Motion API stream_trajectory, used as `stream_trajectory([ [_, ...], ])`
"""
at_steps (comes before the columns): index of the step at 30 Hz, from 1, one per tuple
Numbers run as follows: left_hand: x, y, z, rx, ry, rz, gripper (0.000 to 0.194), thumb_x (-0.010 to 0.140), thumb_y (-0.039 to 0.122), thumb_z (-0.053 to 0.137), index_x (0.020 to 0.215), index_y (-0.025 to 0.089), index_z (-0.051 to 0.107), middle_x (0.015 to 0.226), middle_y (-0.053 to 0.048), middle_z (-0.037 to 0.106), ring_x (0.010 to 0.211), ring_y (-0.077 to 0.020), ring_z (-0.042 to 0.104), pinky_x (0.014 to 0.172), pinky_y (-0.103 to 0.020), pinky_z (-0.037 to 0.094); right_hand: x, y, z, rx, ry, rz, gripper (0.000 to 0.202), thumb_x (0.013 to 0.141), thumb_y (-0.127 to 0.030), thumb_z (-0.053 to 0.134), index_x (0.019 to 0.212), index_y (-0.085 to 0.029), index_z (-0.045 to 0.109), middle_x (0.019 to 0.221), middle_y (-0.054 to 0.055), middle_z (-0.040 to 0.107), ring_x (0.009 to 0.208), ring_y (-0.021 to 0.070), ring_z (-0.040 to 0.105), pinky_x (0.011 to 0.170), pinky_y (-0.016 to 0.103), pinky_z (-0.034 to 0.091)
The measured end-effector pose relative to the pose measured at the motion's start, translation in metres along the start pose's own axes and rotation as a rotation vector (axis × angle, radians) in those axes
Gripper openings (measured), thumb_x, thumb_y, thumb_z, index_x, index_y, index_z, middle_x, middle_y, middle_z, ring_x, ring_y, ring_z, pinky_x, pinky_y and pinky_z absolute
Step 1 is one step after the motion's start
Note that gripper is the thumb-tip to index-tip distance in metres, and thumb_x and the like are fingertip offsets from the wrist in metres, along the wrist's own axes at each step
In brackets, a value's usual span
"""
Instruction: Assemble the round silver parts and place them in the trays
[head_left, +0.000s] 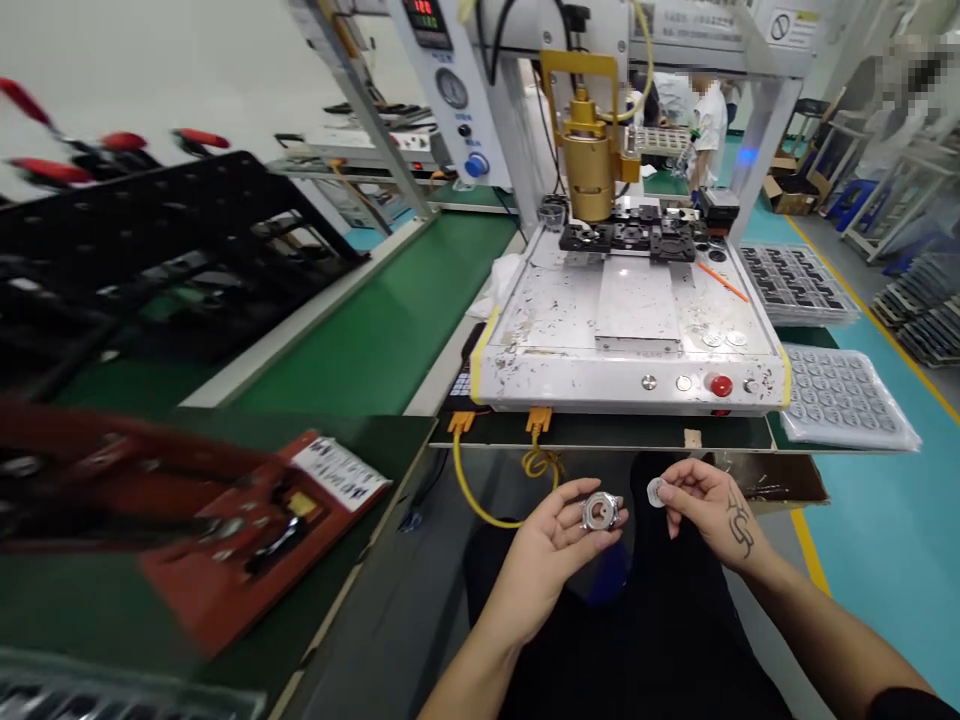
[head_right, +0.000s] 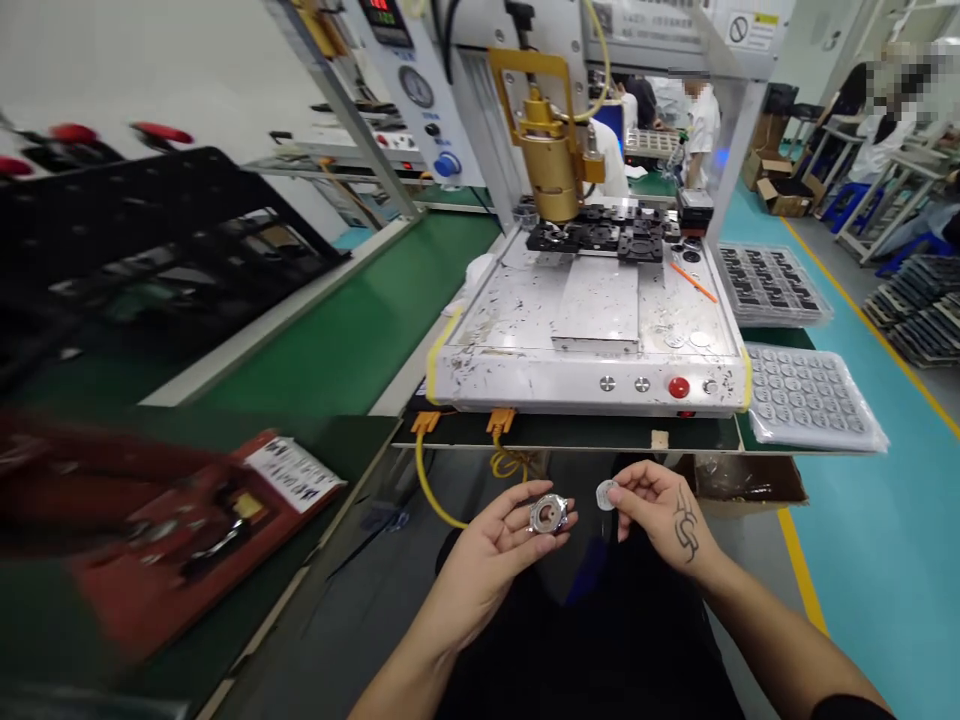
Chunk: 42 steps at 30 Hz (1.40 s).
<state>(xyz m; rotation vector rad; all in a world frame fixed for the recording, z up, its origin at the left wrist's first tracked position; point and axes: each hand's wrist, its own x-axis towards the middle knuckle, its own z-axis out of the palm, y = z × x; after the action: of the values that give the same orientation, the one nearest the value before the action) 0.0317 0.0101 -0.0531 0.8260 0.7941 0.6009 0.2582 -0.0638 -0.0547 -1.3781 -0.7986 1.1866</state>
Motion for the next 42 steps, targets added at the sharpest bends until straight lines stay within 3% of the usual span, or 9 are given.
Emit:
stream_trajectory([
  [7,-0.017,0.018,-0.003,-0.119,0.032,0.063,0.051,0.086,0.043,0.090,0.125,0.015,0.074,0.117,-0.015,0.082,0.114,-0.0340,0.078,0.106,-0.050,0.062,0.011,-0.017,0.031,0.022,-0.147,0.020,0.042,0.086,-0.059,0.085,0.088,-0.020,0.070,0.061,-0.002,0.066,0.054,0.0157,0.065,0.060,0.031,0.054],
  [16,-0.029,0.023,-0.004,-0.121,0.007,0.144,0.048,0.090,0.045,0.085,0.128,0.017,0.075,0.116,-0.015,0.083,0.117,-0.0349,0.077,0.107,-0.053,0.062,0.015,-0.022,0.032,0.123,-0.346,0.139,0.035,0.094,-0.051,0.081,0.086,-0.021,0.064,0.064,-0.003,0.061,0.055,0.0131,0.058,0.058,0.029,0.048],
  [27,-0.032,0.024,-0.003,-0.224,0.001,0.098,0.047,0.090,0.042,0.086,0.128,0.015,0.076,0.117,-0.015,0.083,0.116,-0.0348,0.077,0.110,-0.055,0.060,0.010,-0.033,0.037,0.098,-0.358,0.202,0.044,0.090,-0.058,0.082,0.080,-0.021,0.061,0.060,-0.004,0.055,0.050,0.0111,0.045,0.049,0.027,0.033],
  [33,-0.034,0.024,-0.002,-0.238,-0.008,0.111,0.047,0.090,0.042,0.086,0.129,0.016,0.076,0.119,-0.015,0.082,0.117,-0.0342,0.077,0.109,-0.054,0.061,0.010,-0.031,0.030,-0.042,-0.359,0.149,0.041,0.097,-0.056,0.075,0.082,-0.021,0.060,0.061,-0.004,0.050,0.056,0.0106,0.035,0.054,0.028,0.024],
  [37,-0.036,0.022,0.000,-0.196,0.001,0.145,0.048,0.092,0.044,0.084,0.130,0.016,0.076,0.119,-0.014,0.082,0.118,-0.0348,0.076,0.109,-0.054,0.061,0.008,-0.041,0.034,-0.261,-0.353,0.041,0.041,0.099,-0.058,0.070,0.084,-0.021,0.062,0.071,-0.001,0.054,0.065,0.0141,0.042,0.061,0.029,0.034],
  [42,-0.038,0.021,0.004,-0.146,0.015,0.190,0.048,0.094,0.045,0.082,0.131,0.016,0.075,0.121,-0.014,0.081,0.119,-0.0337,0.076,0.109,-0.052,0.062,0.005,-0.052,0.047,-0.347,-0.359,-0.188,0.032,0.104,-0.049,0.064,0.087,-0.022,0.061,0.108,0.005,0.062,0.096,0.0200,0.057,0.084,0.032,0.046],
])
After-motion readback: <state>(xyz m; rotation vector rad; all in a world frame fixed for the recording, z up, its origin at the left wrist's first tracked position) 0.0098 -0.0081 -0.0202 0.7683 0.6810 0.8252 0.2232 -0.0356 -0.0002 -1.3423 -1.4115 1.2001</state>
